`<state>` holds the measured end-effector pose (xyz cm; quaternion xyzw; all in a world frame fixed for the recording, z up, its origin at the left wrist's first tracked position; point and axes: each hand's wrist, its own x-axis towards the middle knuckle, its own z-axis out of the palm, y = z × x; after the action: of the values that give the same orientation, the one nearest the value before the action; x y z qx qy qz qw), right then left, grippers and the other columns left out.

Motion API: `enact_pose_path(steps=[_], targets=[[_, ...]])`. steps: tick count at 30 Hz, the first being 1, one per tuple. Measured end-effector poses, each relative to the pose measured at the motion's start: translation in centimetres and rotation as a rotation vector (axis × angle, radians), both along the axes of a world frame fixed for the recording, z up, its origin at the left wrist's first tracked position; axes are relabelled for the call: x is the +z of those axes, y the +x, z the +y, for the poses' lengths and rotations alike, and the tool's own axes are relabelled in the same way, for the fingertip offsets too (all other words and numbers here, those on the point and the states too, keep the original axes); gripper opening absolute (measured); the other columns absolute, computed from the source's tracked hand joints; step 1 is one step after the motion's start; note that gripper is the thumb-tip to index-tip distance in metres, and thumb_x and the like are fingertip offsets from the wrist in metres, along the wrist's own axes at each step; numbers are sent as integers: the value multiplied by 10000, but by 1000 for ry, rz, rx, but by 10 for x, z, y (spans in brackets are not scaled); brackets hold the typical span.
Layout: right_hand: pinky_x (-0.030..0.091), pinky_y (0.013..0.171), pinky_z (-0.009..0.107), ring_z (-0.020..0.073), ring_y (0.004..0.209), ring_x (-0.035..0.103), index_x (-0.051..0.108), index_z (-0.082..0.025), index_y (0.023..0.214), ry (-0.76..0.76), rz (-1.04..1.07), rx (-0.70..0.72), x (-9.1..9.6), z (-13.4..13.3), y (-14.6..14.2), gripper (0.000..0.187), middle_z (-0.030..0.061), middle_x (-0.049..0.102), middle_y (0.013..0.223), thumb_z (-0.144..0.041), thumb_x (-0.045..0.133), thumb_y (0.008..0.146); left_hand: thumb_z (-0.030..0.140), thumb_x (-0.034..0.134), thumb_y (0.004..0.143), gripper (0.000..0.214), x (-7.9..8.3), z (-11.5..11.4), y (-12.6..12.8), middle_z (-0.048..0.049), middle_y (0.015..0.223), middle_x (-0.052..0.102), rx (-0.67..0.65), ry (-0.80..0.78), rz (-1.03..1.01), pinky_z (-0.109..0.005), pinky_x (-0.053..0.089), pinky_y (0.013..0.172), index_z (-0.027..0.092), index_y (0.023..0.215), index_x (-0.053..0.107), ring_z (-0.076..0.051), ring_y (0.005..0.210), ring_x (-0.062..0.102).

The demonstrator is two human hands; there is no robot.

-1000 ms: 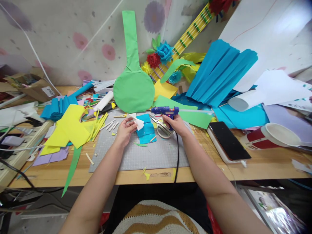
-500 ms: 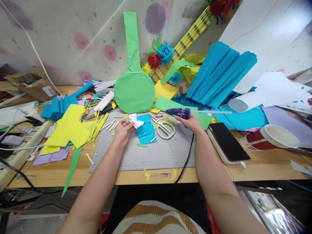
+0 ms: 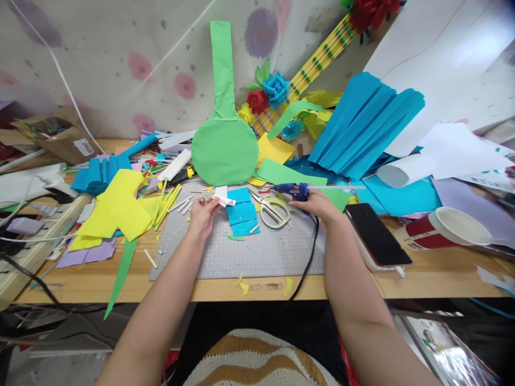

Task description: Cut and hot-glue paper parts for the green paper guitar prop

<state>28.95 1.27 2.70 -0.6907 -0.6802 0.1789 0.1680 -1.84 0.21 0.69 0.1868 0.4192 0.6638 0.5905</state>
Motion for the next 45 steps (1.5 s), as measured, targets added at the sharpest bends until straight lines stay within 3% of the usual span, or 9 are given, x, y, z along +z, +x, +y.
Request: enact_pose_path(steps=[4, 7, 11, 14, 21, 37, 40, 42, 45], targets=[[346, 537, 277, 193, 647, 530, 520, -187, 653, -138, -213, -119, 25, -20, 0, 418, 60, 591, 694, -594, 600, 598, -6, 641, 613, 342, -3, 4, -1, 36, 616, 587, 34, -1, -40, -233, 518, 673, 177, 662, 356, -95, 639, 622], [303, 499, 263, 167, 575, 501, 443, -194, 564, -205, -179, -104, 32, -32, -22, 404, 27, 531, 554, -567, 588, 623, -5, 633, 621, 326, -5, 5, 1, 32, 623, 590, 25, -4, -54, -244, 521, 681, 173, 655, 362, -96, 637, 618], [387, 538, 241, 136, 619, 554, 426, -206, 714, -59, 403, 93, 21, -28, -87, 335, -11, 575, 650, -428, 656, 612, 11, 656, 603, 330, -7, 5, 5, 37, 630, 583, -9, 15, -54, -238, 517, 685, 171, 654, 372, -93, 648, 619], [471, 573, 264, 130, 619, 604, 346, -224, 795, -236, 909, 138, 7, -15, -139, 394, -37, 586, 662, -316, 679, 605, 18, 675, 581, 340, -9, 4, 6, 60, 606, 558, -10, 32, -44, -234, 513, 699, 172, 664, 384, -80, 639, 612], [516, 558, 277, 114, 542, 599, 314, -231, 791, -238, 1107, 44, -16, 4, -184, 468, -87, 550, 592, -213, 716, 551, 28, 709, 521, 401, -6, 1, 7, 80, 586, 534, 19, 37, -13, -240, 501, 676, 181, 694, 382, -77, 593, 590], [474, 548, 262, 121, 550, 592, 346, -227, 756, -149, 965, 107, -22, 4, -172, 359, -71, 569, 607, -284, 668, 607, 69, 710, 549, 389, 0, -7, 12, 52, 577, 563, -57, 28, 108, -267, 517, 638, 174, 735, 385, -106, 553, 610], [443, 575, 258, 129, 607, 582, 401, -217, 754, -79, 720, 148, -10, 0, -157, 322, -32, 592, 662, -361, 662, 633, 53, 716, 537, 433, 0, -6, 11, 57, 600, 573, 7, 18, 104, -265, 519, 625, 188, 749, 364, -104, 552, 608], [411, 611, 262, 142, 678, 567, 452, -205, 736, 68, 418, 159, 1, -5, -139, 263, -1, 602, 724, -393, 627, 677, 44, 714, 539, 445, -1, -4, 9, 57, 627, 582, 46, -2, 87, -268, 522, 628, 195, 755, 356, -102, 565, 611], [381, 637, 281, 181, 757, 563, 502, -195, 788, 91, -9, 160, 12, -16, -107, 182, 42, 614, 807, -353, 573, 732, 40, 700, 562, 414, -2, -2, 5, 52, 643, 585, 63, -18, 65, -269, 522, 654, 191, 751, 364, -94, 581, 612]])
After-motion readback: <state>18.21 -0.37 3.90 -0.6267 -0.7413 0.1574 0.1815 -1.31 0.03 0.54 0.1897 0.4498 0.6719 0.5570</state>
